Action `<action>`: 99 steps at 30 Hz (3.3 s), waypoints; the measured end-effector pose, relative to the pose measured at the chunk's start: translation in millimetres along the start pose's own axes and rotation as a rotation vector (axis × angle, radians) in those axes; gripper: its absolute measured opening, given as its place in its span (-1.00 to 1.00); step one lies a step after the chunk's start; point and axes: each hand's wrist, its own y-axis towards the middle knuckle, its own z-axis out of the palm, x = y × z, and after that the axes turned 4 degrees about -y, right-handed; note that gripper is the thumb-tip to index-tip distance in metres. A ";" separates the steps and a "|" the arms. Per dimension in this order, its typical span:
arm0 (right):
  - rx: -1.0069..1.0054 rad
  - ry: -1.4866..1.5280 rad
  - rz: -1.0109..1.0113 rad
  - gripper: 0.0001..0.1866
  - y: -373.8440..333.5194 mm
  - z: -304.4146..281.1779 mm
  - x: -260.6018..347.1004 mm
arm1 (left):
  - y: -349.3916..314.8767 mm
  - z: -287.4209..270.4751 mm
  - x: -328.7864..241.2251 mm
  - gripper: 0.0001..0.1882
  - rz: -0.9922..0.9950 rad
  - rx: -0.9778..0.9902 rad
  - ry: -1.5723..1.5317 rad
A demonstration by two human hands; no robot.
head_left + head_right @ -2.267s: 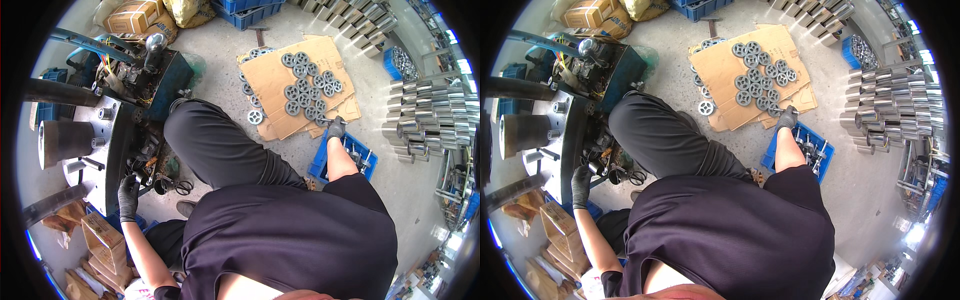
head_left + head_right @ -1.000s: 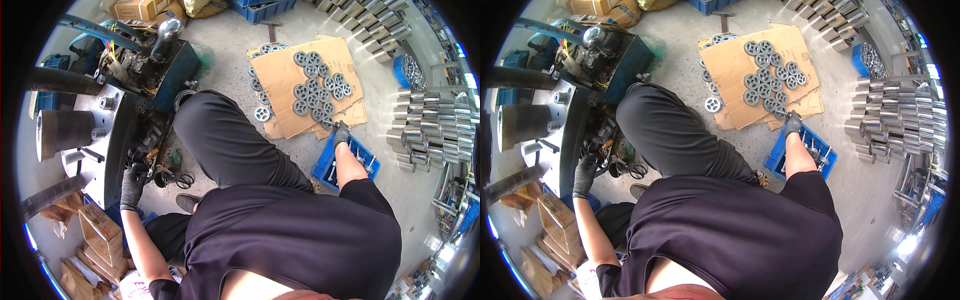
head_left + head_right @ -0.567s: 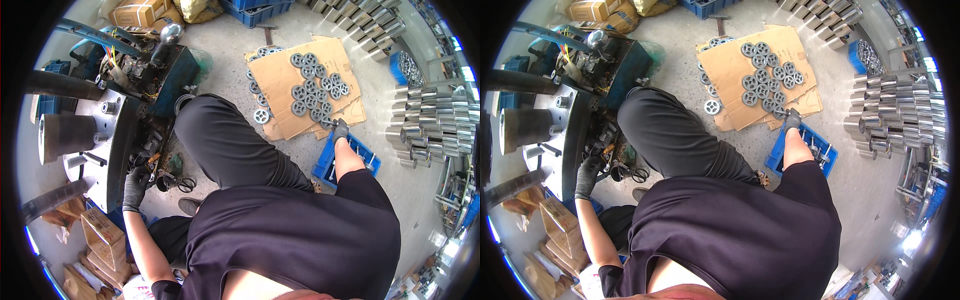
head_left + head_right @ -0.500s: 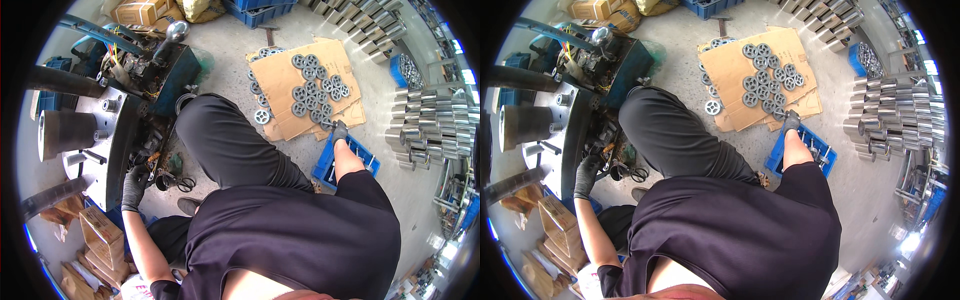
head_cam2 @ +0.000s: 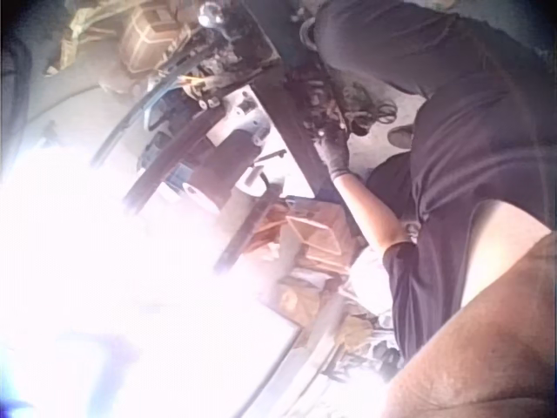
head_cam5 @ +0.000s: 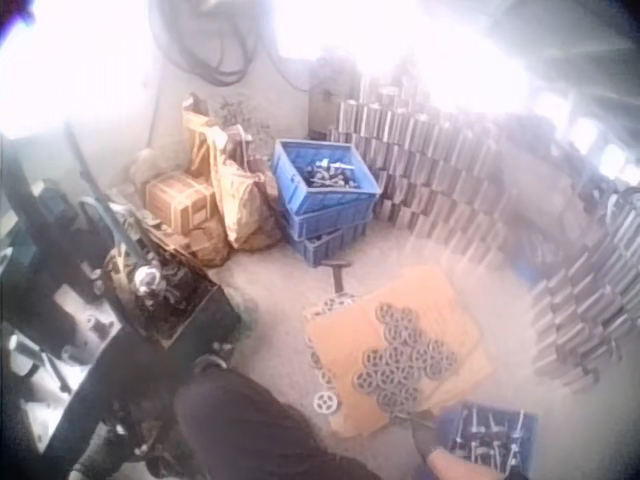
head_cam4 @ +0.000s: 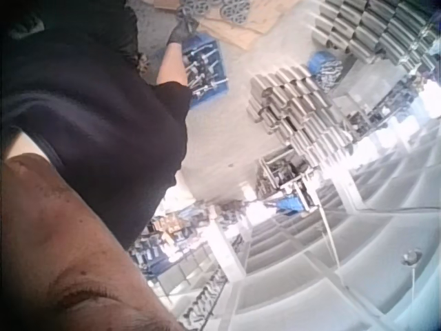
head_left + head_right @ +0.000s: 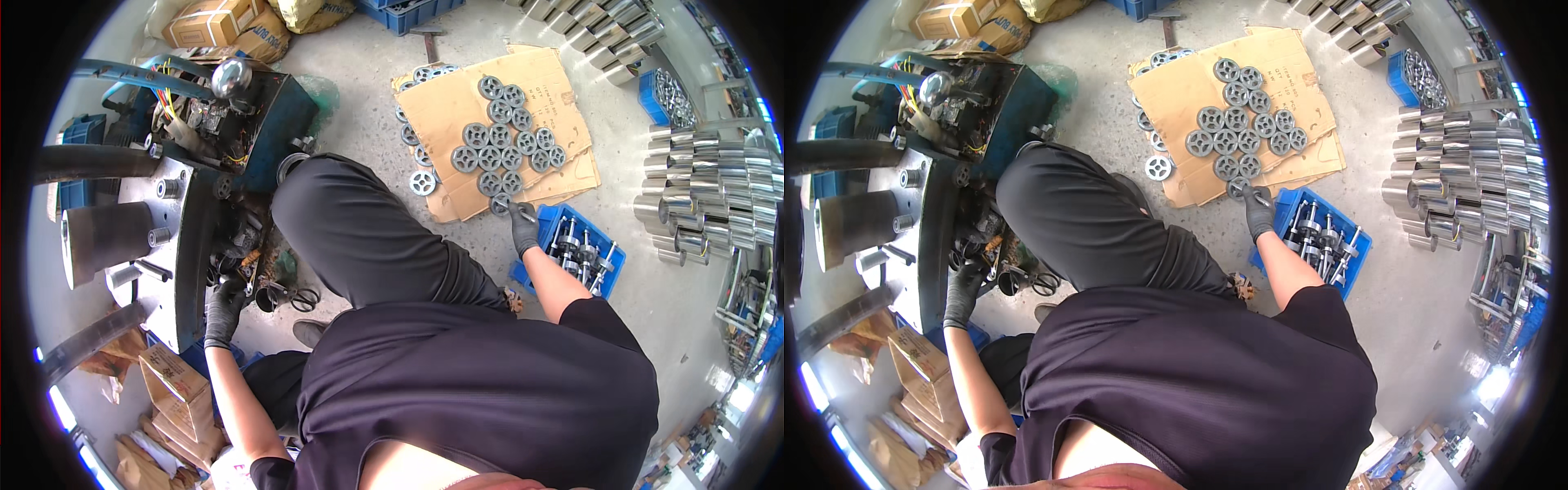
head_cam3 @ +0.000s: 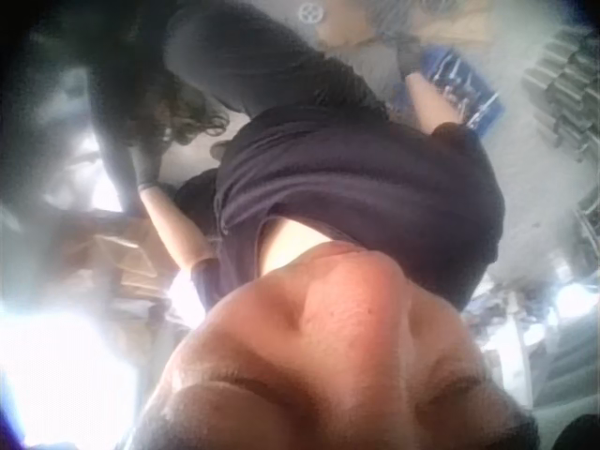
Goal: The recorder is using a manual hydraulic press to assemble metal shafts into gear-like circular components, periodically moving between the press and a storage area on the floor.
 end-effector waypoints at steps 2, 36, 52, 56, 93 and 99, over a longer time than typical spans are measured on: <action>0.077 0.085 0.016 -0.47 -6.3 8.5 -5.5 | -4.8 -6.0 1.0 -0.71 -0.025 0.026 0.025; 0.642 -0.832 -0.197 -0.23 180.5 23.3 -17.6 | -48.7 55.6 -122.9 -0.63 0.344 0.046 0.237; 0.494 0.185 0.694 -0.79 95.2 97.2 -26.0 | -66.0 52.4 -142.8 -0.58 0.217 0.146 0.442; 0.183 -0.107 0.083 -0.56 132.2 75.6 -99.6 | -45.5 60.9 -140.3 -0.58 0.364 0.115 0.389; 0.554 -0.657 -2.046 -0.89 -196.3 -16.6 691.7 | -29.5 26.2 -142.6 -0.69 -0.071 -0.325 -1.685; 0.435 -0.886 -1.860 -0.83 -156.8 -54.0 699.7 | -22.1 23.0 -135.9 -0.69 -0.187 -0.244 -1.766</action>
